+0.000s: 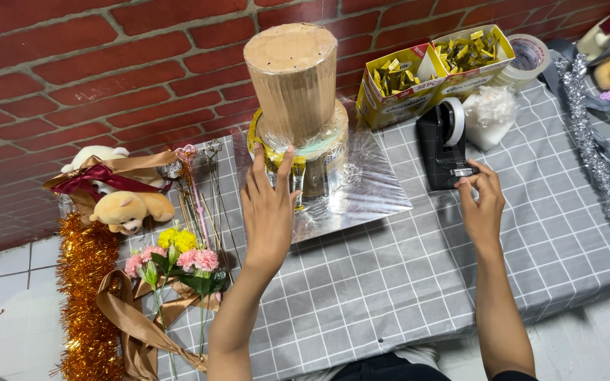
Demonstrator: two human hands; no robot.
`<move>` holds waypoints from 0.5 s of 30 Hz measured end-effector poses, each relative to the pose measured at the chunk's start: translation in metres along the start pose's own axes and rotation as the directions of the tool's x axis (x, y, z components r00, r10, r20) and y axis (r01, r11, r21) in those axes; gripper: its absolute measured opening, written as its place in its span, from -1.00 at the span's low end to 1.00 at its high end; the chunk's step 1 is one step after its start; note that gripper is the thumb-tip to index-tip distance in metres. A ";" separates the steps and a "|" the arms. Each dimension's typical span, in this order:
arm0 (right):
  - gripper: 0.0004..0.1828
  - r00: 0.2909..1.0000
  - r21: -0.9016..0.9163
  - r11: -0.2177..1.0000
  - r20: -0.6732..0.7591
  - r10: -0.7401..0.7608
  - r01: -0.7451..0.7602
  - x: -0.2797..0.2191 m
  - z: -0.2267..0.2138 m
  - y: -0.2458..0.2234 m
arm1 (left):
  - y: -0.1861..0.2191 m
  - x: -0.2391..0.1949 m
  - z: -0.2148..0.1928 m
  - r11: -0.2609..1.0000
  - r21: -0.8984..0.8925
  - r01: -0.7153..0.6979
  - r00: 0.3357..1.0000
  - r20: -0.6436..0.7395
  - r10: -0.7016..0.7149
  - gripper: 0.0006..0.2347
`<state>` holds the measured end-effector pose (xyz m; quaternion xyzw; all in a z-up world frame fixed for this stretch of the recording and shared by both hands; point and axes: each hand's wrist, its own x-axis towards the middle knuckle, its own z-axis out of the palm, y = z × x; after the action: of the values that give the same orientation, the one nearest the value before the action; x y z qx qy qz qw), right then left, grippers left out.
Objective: Assembling a chocolate bouquet by taping chocolate bars to a cylindrical base
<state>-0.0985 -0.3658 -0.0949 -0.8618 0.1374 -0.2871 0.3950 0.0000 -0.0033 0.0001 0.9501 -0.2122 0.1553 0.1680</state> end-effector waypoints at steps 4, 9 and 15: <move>-0.85 0.997 -0.068 0.995 -0.010 -0.073 0.072 0.003 0.002 0.011 | 0.000 0.000 0.000 1.000 0.027 -0.007 1.000 -0.012 0.008 -0.28; -0.83 0.992 -0.094 0.988 -0.020 -0.128 0.126 -0.001 0.003 0.012 | 0.000 0.000 -0.001 1.000 0.000 -0.006 1.000 -0.006 0.006 -0.27; -0.68 0.945 -0.224 0.956 -0.222 -0.241 0.191 -0.005 0.003 0.004 | -0.002 -0.001 0.002 0.992 0.118 0.035 0.998 0.042 -0.040 -0.23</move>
<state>-0.1006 -0.3640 -0.1015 -0.8643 0.1180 -0.4188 0.2524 0.0006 -0.0024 -0.0028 0.9653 -0.1886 0.1432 0.1102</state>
